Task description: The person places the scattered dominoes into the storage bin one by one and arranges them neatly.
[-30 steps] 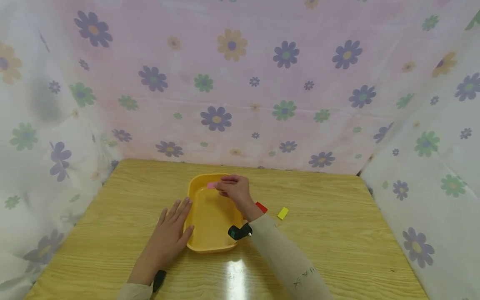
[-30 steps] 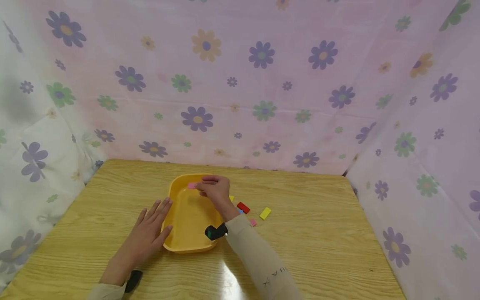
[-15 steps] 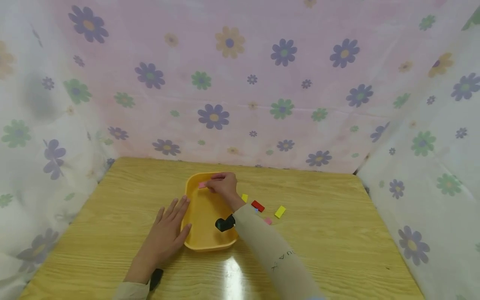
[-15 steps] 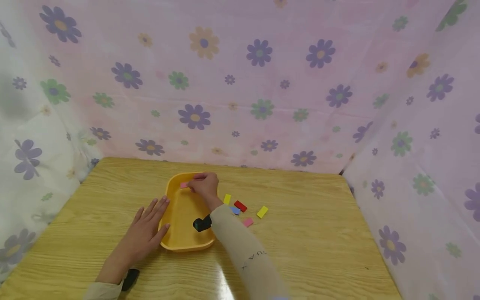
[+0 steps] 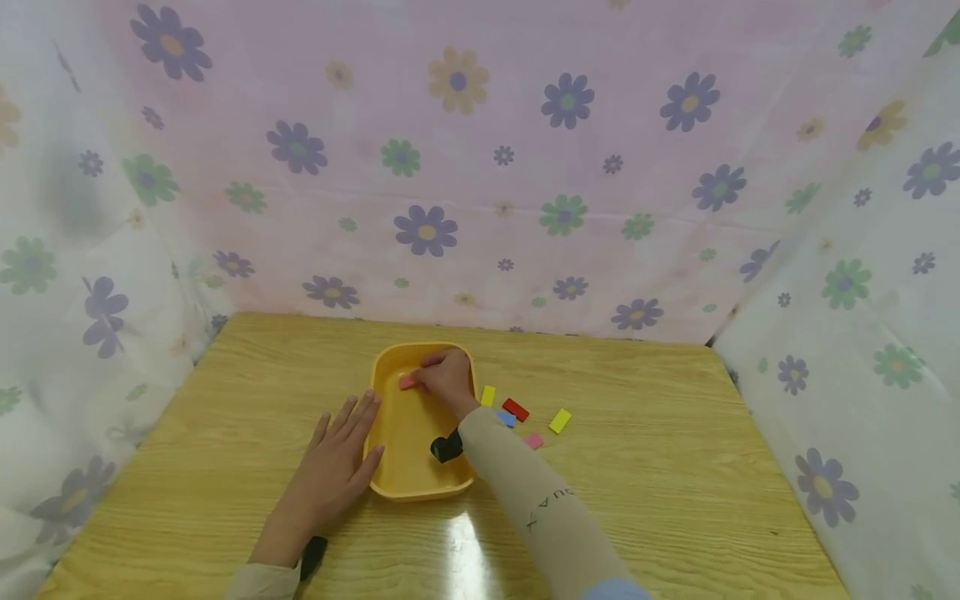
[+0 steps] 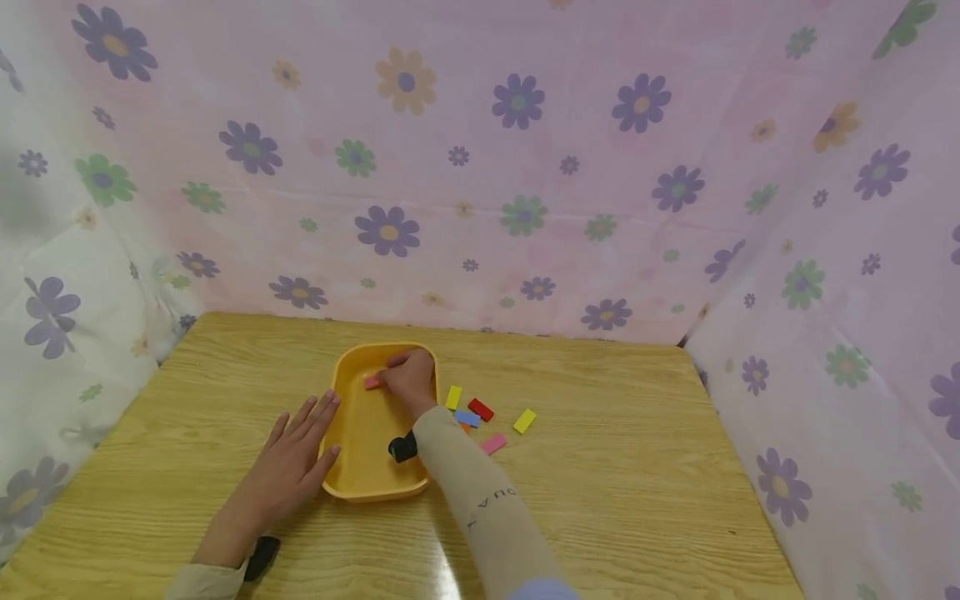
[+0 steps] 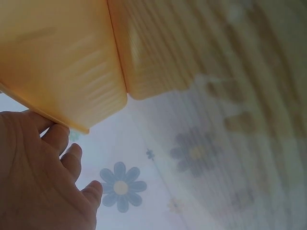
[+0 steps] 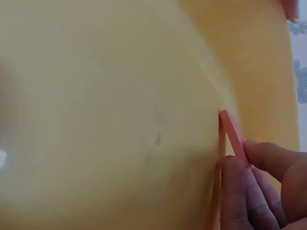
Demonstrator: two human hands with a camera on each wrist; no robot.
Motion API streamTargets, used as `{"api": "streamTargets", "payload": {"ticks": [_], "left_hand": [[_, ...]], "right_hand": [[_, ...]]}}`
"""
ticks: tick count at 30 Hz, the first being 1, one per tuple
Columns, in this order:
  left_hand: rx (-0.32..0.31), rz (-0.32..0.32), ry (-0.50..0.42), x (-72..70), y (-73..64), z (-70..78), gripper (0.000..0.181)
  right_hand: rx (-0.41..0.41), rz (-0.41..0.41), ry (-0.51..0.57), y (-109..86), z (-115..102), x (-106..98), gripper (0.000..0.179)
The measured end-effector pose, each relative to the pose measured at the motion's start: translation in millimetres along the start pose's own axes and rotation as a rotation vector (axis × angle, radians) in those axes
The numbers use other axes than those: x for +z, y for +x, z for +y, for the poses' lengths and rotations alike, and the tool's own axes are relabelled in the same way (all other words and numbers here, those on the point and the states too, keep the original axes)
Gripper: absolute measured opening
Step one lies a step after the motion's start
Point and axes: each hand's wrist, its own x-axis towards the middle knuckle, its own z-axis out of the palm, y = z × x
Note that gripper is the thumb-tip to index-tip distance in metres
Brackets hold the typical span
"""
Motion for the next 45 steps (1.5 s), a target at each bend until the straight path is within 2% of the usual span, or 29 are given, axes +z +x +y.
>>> {"api": "streamTargets", "payload": {"ticks": [5,16,27,38,45], "left_hand": [[0.007,0.01,0.002,0.3,0.9,-1.5,0.065],[0.008,0.014,-0.015,-0.6,0.2,-0.6,0.065],[0.008,0.013,-0.016,-1.3,0.0,0.2,0.065],[0.019,0.022,-0.02,-1.4,-1.1,1.9,0.065],[0.005,0.012,-0.022,-1.8,0.1,0.4,0.066]], "right_hand": [[-0.026,0.011,-0.048,0.6,1.7,0.9,0.018],[-0.044,0.041,-0.1,3.6,8.8,5.4,0.025],[-0.037,0.053,-0.12,3.9,10.5,6.4,0.032],[0.016,0.037,-0.151,2.4,11.4,6.6,0.028],[0.002,0.018,-0.158,5.6,13.0,8.2,0.025]]}}
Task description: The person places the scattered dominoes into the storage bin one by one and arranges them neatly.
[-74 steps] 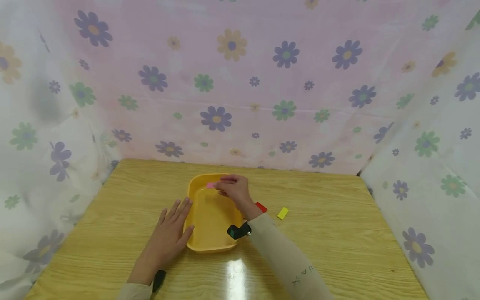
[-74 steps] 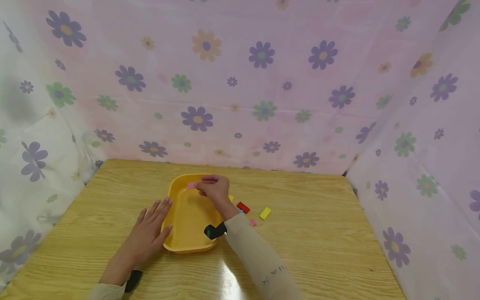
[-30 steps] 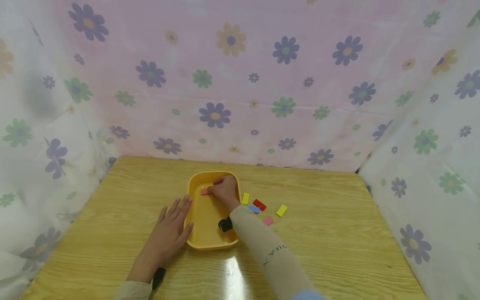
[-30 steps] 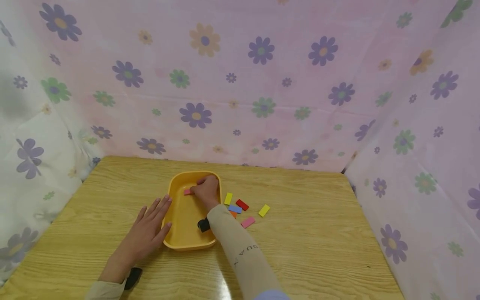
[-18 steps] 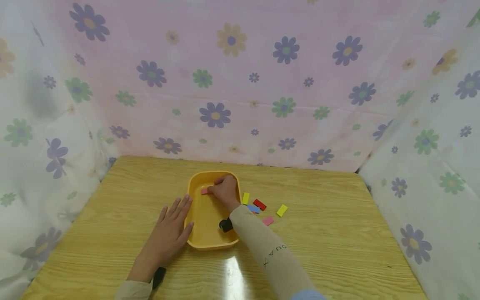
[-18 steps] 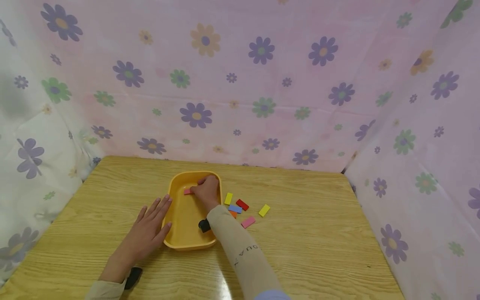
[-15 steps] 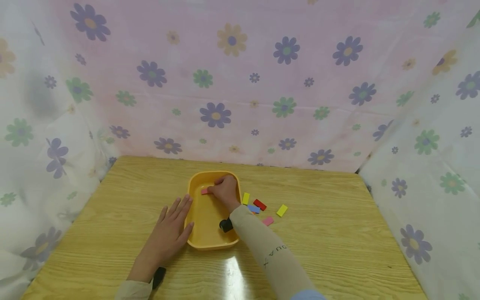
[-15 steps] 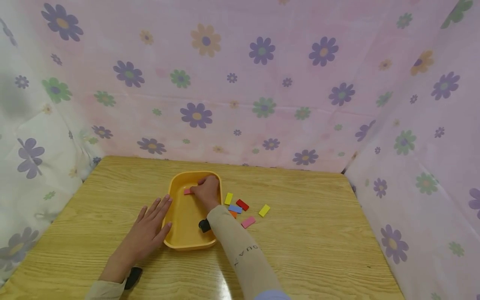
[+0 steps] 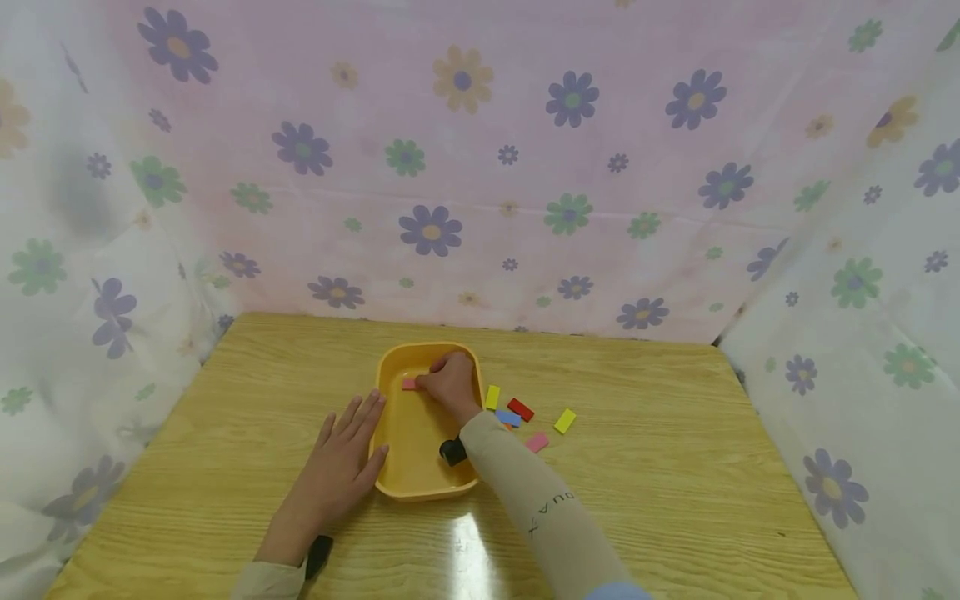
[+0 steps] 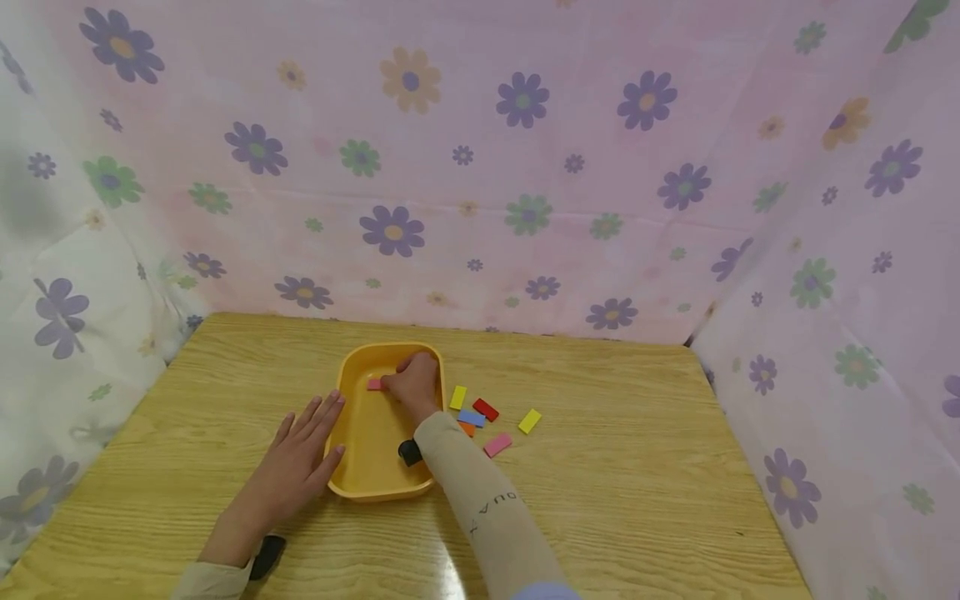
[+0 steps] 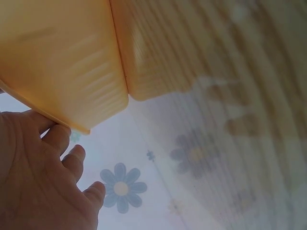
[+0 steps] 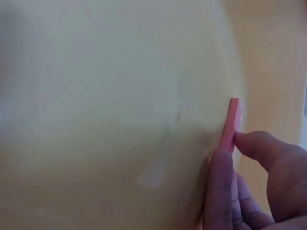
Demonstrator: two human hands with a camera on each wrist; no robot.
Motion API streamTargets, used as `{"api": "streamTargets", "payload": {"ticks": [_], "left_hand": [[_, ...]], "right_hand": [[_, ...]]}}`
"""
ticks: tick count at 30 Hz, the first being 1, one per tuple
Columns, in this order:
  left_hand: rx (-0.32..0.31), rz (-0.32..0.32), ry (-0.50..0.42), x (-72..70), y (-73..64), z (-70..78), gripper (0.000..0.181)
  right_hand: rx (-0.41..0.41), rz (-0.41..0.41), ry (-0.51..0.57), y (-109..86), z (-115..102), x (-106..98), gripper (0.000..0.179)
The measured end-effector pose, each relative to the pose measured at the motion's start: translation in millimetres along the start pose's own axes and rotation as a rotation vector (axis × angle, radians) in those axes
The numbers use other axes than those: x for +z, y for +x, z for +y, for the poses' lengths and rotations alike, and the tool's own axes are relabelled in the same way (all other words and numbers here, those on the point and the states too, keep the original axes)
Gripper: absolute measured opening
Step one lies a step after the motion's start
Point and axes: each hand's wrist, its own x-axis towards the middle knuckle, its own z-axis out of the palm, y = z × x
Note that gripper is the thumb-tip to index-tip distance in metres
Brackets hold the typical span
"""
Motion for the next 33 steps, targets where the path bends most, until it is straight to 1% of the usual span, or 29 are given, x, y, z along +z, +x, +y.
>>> {"api": "streamTargets", "payload": {"ticks": [3,6,12,18,20,22,25,27,30,33], "left_hand": [[-0.002,0.001,0.0,-0.1,-0.1,0.5,0.065],[-0.001,0.003,0.008,0.3,-0.5,1.2,0.065],[-0.001,0.0,0.024,1.0,0.0,2.2,0.066],[0.002,0.0,0.023,-0.9,-1.3,3.6,0.066],[0.011,0.011,0.027,-0.9,-1.4,4.3,0.066],[0.021,0.019,0.03,-1.2,-1.4,5.1,0.065],[0.027,0.024,0.028,-1.4,-1.7,5.8,0.065],[0.026,0.021,0.021,-1.7,-1.7,6.1,0.065],[0.017,0.009,0.019,-1.7,-1.5,5.9,0.065],[0.015,0.0,0.021,-2.1,-0.9,5.7,0.065]], "right_hand": [[-0.014,-0.014,-0.001,-0.8,-0.4,-0.6,0.028],[-0.006,-0.028,-0.023,-3.0,-2.1,-2.2,0.028],[0.032,-0.062,-0.044,-6.6,-6.5,-7.8,0.011],[0.081,-0.103,-0.022,-7.5,-8.8,-13.9,0.006],[0.084,-0.111,0.004,-7.6,-11.3,-17.8,0.008],[0.088,-0.125,0.055,-9.6,-16.1,-24.2,0.009],[0.098,-0.165,0.158,-16.5,-26.6,-37.5,0.011],[0.096,-0.204,0.236,-21.6,-32.4,-47.5,0.019],[0.076,-0.259,0.338,-27.3,-37.6,-61.0,0.028],[0.024,-0.276,0.409,-31.1,-37.1,-72.2,0.03]]}}
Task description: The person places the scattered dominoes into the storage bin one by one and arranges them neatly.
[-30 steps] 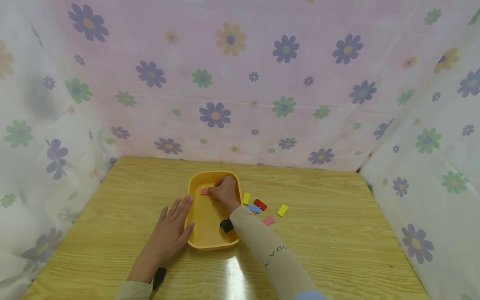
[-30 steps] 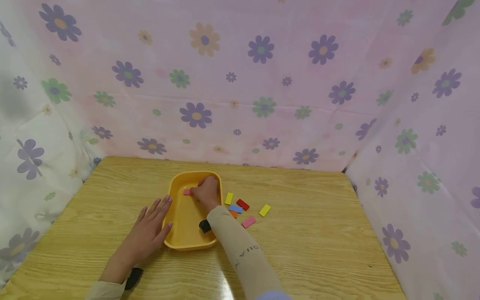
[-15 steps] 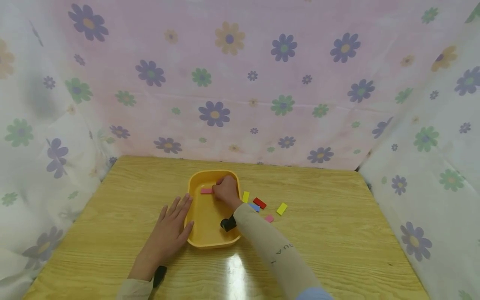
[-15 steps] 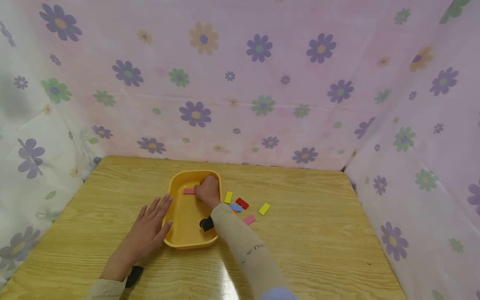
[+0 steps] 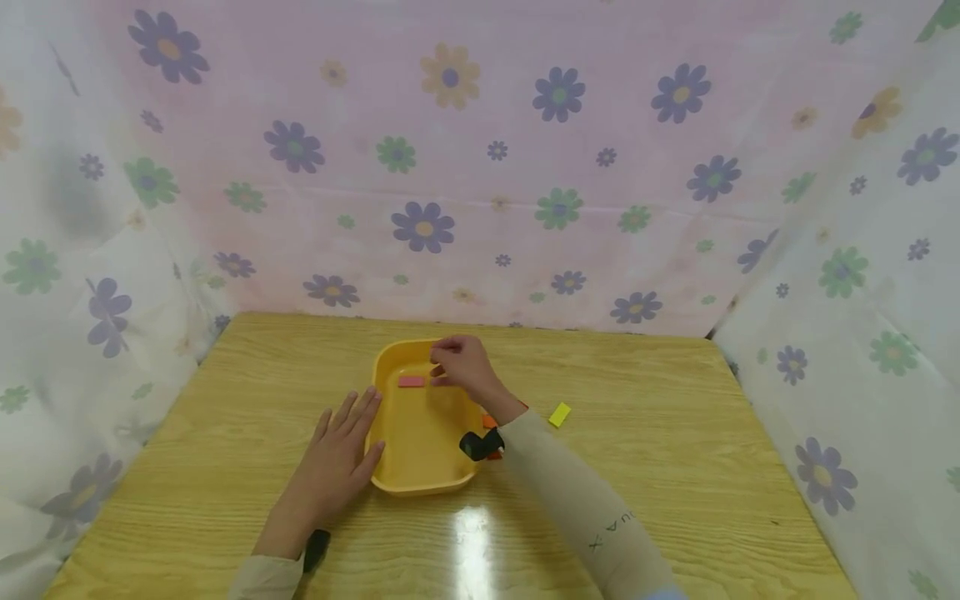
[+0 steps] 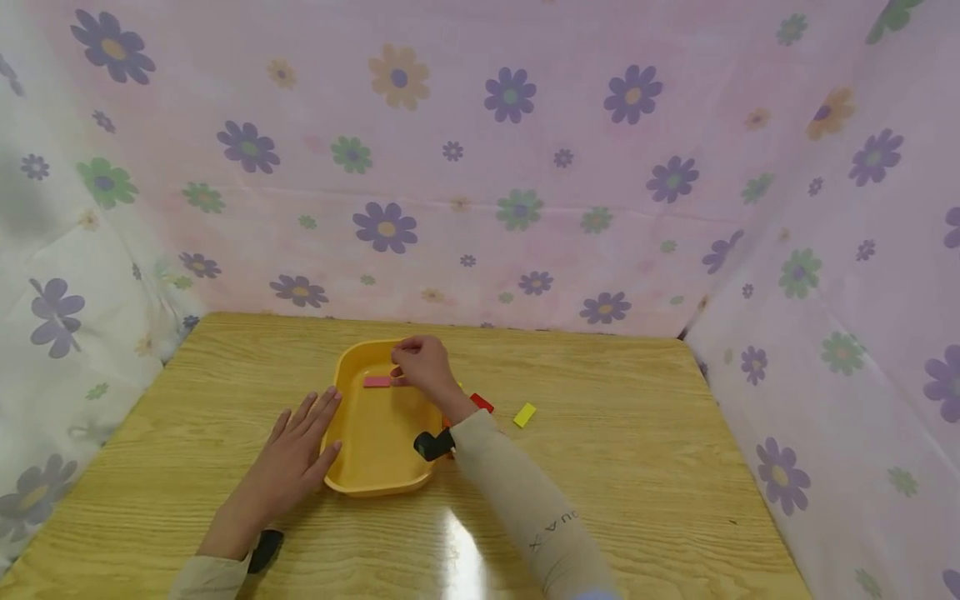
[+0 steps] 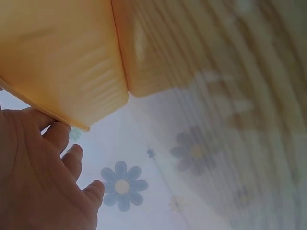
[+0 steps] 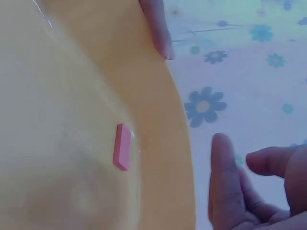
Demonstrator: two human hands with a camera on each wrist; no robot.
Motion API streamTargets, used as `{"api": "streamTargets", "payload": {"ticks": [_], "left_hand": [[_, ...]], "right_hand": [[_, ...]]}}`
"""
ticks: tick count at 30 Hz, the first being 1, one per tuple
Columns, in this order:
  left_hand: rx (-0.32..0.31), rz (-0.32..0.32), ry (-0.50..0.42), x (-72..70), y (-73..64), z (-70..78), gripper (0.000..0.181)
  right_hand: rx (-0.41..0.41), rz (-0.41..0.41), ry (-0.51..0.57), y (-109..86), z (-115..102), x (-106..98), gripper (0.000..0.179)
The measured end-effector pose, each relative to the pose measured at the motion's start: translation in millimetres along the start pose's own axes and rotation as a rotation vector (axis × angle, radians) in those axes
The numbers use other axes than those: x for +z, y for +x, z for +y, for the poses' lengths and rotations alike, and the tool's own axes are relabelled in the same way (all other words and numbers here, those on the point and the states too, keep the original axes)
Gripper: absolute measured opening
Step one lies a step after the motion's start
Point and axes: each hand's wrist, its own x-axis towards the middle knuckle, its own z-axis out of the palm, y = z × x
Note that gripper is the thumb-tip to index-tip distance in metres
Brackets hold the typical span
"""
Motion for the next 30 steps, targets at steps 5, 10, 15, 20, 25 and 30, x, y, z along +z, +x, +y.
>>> {"api": "streamTargets", "payload": {"ticks": [5,10,15,20,25,30], "left_hand": [[0.009,0.008,0.027,-1.5,0.1,-1.9,0.064],[0.014,0.006,0.032,-3.3,0.4,-1.2,0.064],[0.01,-0.012,0.026,-4.4,1.1,0.1,0.064],[0.006,-0.013,0.023,-4.3,1.4,-0.1,0.064],[0.003,-0.01,0.021,-3.2,1.8,-0.6,0.064],[0.002,-0.013,0.027,-0.8,2.6,-1.8,0.064]], "right_hand": [[-0.112,-0.008,0.053,-11.9,4.1,-11.0,0.025],[-0.175,0.019,0.058,-26.7,15.6,-20.6,0.022],[-0.222,0.074,0.099,-42.8,30.4,-33.1,0.022],[-0.258,0.113,0.104,-59.6,46.7,-46.3,0.026],[-0.22,0.166,0.091,-76.9,63.5,-62.2,0.026],[-0.14,0.214,0.068,-91.8,80.3,-81.6,0.026]]}}
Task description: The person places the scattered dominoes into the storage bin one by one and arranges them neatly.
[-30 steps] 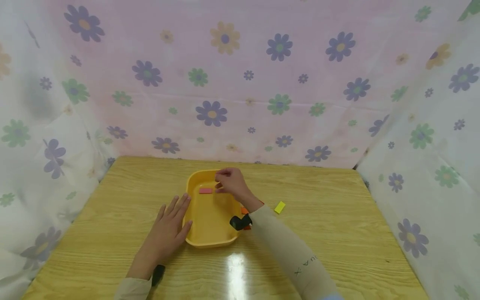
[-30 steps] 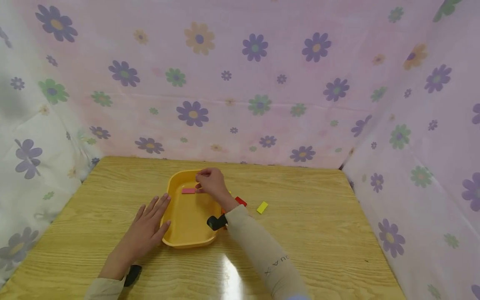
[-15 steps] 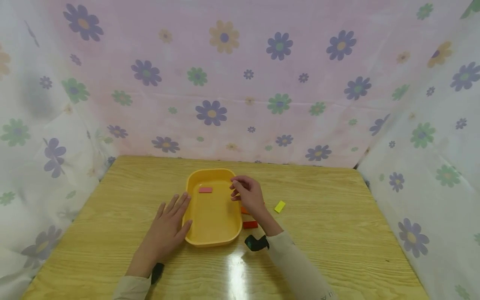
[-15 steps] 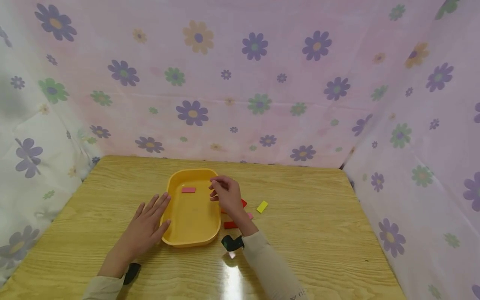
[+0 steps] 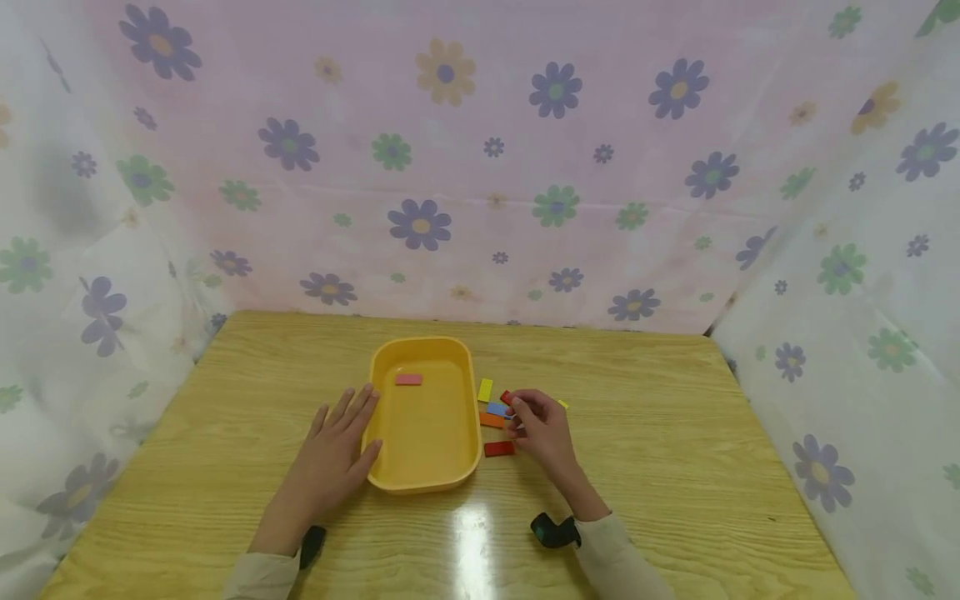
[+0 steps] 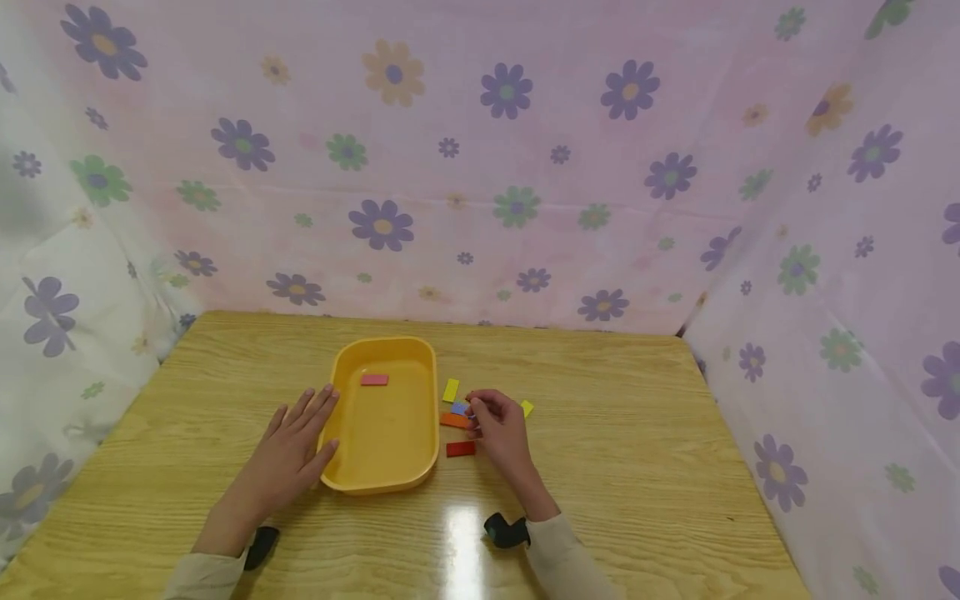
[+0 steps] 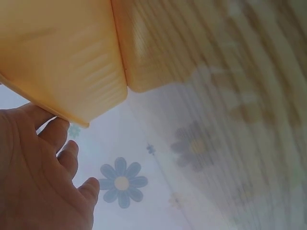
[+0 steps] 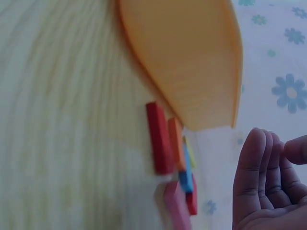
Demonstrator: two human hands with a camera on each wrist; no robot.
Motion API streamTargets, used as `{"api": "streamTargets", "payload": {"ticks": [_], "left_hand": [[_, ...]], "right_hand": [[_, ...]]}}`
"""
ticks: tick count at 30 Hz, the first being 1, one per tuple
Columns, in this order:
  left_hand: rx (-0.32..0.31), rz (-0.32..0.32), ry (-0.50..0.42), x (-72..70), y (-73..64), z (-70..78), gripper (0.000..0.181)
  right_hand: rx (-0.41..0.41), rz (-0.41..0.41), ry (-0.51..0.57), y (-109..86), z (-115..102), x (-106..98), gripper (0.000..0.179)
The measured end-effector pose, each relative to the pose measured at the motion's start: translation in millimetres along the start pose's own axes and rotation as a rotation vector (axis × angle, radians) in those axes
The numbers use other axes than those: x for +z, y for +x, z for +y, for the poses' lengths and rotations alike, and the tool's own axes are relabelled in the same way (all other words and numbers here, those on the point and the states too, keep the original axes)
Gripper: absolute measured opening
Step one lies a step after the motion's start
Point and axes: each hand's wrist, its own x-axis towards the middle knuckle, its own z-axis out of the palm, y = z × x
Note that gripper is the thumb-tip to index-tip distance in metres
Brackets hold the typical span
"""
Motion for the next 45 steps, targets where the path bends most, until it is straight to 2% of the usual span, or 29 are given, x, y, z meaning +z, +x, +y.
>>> {"api": "streamTargets", "payload": {"ticks": [9,14,19,26,28,35,40,45], "left_hand": [[0.014,0.012,-0.016,-2.1,-0.6,2.9,0.063],[0.013,0.012,-0.005,-3.5,-0.8,3.4,0.063],[0.014,0.006,-0.008,-3.2,-1.2,2.6,0.062],[0.014,0.008,-0.015,-2.0,-1.2,1.0,0.063],[0.013,0.005,-0.015,-1.6,-1.4,0.7,0.063],[0.014,0.005,-0.017,-2.7,-1.6,1.1,0.063],[0.014,0.004,-0.02,-2.6,-1.0,1.3,0.063],[0.015,0.005,-0.023,-2.0,-1.0,0.3,0.063]], "right_hand": [[0.074,0.059,-0.04,-15.1,16.0,-35.6,0.026],[0.081,0.067,-0.07,-15.7,14.2,-53.2,0.025],[0.013,0.097,-0.161,-8.8,10.4,-69.3,0.024],[-0.152,0.072,-0.487,0.0,12.0,-83.4,0.025],[-0.171,0.061,-0.516,2.4,13.5,-84.1,0.027],[-0.186,0.029,-0.517,13.4,20.5,-85.2,0.031],[-0.226,0.005,-0.537,19.7,21.7,-89.3,0.035],[-0.292,-0.073,-0.628,25.8,22.8,-98.3,0.042]]}}
